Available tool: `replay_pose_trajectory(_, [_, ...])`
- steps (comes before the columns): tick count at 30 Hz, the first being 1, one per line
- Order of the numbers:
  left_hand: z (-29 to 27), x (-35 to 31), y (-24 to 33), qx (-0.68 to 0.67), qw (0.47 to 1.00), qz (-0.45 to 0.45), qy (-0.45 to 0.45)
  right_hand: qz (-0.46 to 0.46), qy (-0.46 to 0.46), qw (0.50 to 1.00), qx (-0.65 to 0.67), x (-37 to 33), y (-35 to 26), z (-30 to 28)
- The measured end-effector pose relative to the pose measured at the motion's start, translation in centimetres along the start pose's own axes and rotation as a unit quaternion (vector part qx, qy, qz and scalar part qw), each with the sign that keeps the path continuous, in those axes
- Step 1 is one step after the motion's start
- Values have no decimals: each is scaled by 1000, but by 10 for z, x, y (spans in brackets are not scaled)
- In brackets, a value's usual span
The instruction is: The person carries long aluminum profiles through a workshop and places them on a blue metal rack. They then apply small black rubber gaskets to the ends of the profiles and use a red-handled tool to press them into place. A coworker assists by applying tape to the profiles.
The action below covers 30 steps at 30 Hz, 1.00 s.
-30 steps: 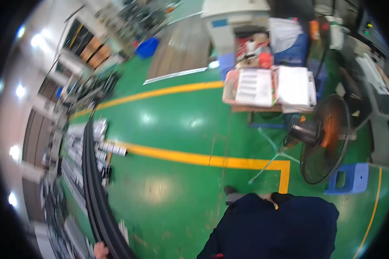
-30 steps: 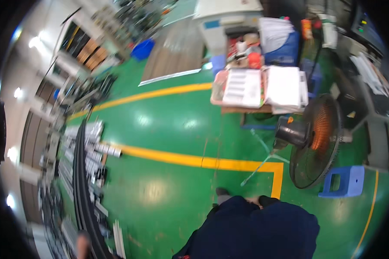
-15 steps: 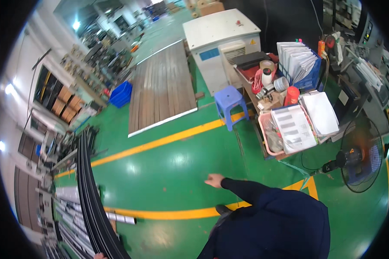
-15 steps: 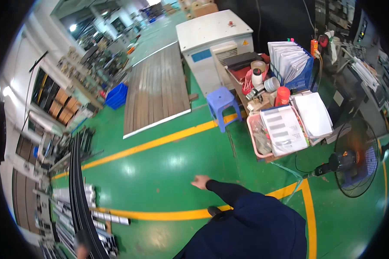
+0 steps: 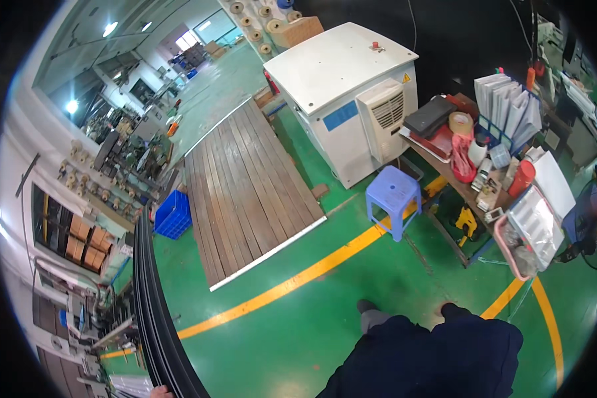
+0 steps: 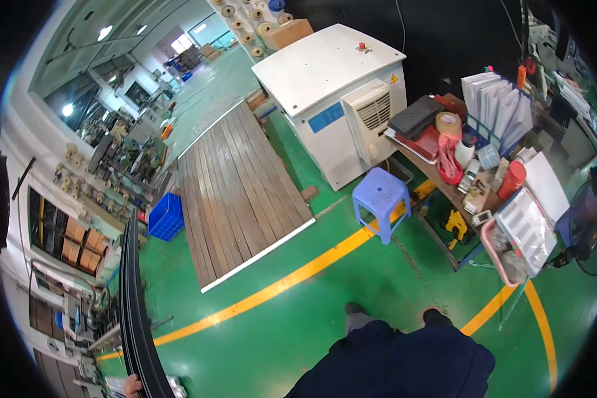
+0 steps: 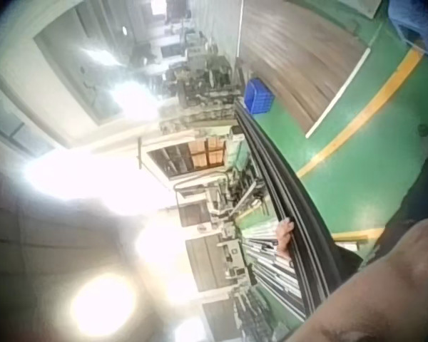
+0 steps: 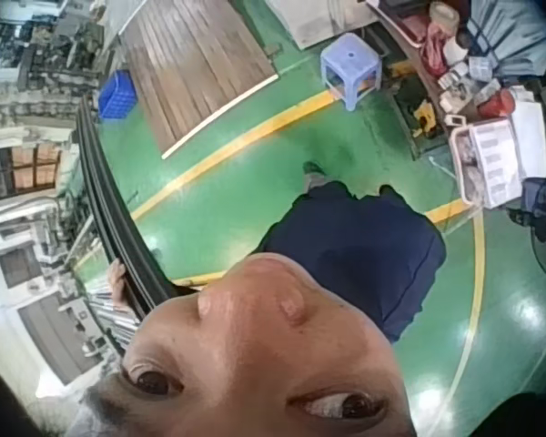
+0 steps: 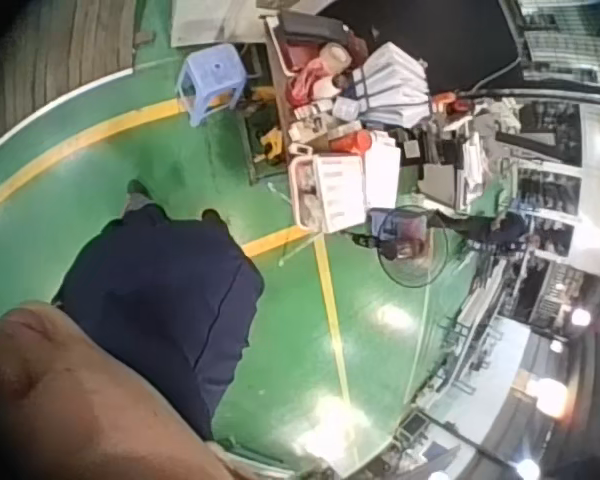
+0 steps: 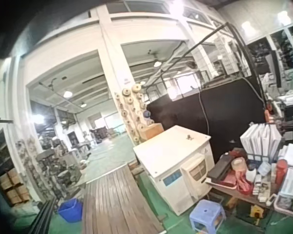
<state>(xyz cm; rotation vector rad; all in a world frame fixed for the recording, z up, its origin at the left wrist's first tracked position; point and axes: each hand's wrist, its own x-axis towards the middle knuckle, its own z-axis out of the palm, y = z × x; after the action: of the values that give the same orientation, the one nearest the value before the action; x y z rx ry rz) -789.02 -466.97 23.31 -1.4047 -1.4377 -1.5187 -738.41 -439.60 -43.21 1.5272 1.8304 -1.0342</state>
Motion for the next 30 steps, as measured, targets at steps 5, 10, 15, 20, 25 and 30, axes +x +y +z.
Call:
replay_pose_trajectory(5, [46,74,-188,-81,994,-63,43,-198,-14,980,2,87,-363,-121])
replay_pose_trajectory(10, [87,124,-395,-61,980,77,-174,-388,69,910,128,147,-694,-265])
replay_pose_trajectory(15, [174,176,-606,-86,992,-8,-95,-333,93,916,204,277,-852,-345])
replay_pose_trajectory(20, [232,301,-837,-94,981,57,-162,-70,102,989,80,376,-840,-358])
replay_pose_trajectory(25, [345,384,-1052,-156,963,99,-199,115,55,983,134,442,-844,-386])
replay_pose_trajectory(30, [511,499,-1277,-265,927,207,-165,222,14,956,190,577,-933,-441])
